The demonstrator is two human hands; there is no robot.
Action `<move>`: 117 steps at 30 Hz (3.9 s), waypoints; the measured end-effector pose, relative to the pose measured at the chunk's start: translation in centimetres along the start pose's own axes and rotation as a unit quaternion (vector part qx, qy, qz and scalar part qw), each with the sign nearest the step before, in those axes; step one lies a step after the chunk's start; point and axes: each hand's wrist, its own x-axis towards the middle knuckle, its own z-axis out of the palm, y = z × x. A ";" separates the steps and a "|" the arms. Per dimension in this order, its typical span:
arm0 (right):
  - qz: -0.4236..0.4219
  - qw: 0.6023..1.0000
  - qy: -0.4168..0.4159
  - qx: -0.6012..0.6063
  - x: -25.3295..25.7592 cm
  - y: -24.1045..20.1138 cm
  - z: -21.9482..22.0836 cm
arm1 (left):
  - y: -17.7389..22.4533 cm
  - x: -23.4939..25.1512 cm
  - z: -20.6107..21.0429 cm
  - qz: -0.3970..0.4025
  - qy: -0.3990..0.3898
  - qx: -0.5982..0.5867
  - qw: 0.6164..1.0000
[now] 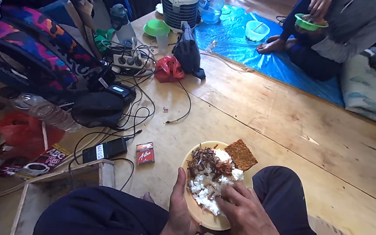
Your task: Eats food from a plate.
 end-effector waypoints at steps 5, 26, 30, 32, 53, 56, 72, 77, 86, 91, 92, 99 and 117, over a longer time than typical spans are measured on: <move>0.012 1.000 0.028 -0.001 0.4 -0.1 -0.4 | 0.2 -0.1 -0.1 0.003 -0.018 0.003 1.000; 0.149 0.968 0.047 0.195 5.6 -4.0 1.3 | -2.2 0.9 -2.2 0.063 -0.021 0.088 0.994; 0.165 0.950 0.095 0.248 5.6 -3.9 1.7 | -2.2 1.0 -2.3 0.053 -0.027 0.089 0.994; 0.155 0.936 0.106 0.297 5.5 -3.0 0.5 | -1.8 1.0 -1.9 0.052 -0.035 0.079 0.995; 0.113 0.980 -0.026 0.164 1.1 -2.3 -1.0 | -0.9 0.4 -1.2 0.033 -0.062 0.002 0.998; 0.120 0.974 0.000 0.190 0.7 -0.7 -3.2 | -0.8 0.4 -0.9 0.027 -0.066 -0.011 0.997; 0.052 0.989 -0.140 -0.013 1.3 -0.5 -1.5 | 0.1 0.7 -0.5 0.025 0.010 -0.034 0.999; 0.027 0.989 -0.126 0.069 1.5 0.2 -3.5 | 0.5 1.1 -0.1 0.035 0.009 -0.014 0.999; 0.033 0.986 -0.054 0.153 2.0 1.5 -3.0 | 0.2 1.2 -0.4 0.030 0.008 -0.019 0.999; 0.024 0.973 0.104 0.206 2.8 -0.2 -1.2 | -0.1 1.0 -0.4 0.031 0.006 0.009 0.999; 0.022 0.976 0.118 0.180 2.8 -0.8 -0.3 | -0.2 0.9 -0.4 0.031 0.003 0.009 0.999; 0.054 0.998 0.013 0.011 1.4 -4.1 1.2 | -0.4 0.9 -0.8 0.046 0.018 0.031 0.998; 0.048 0.987 -0.153 0.035 2.8 -4.2 0.5 | -0.5 0.7 -0.5 0.026 0.064 0.056 0.996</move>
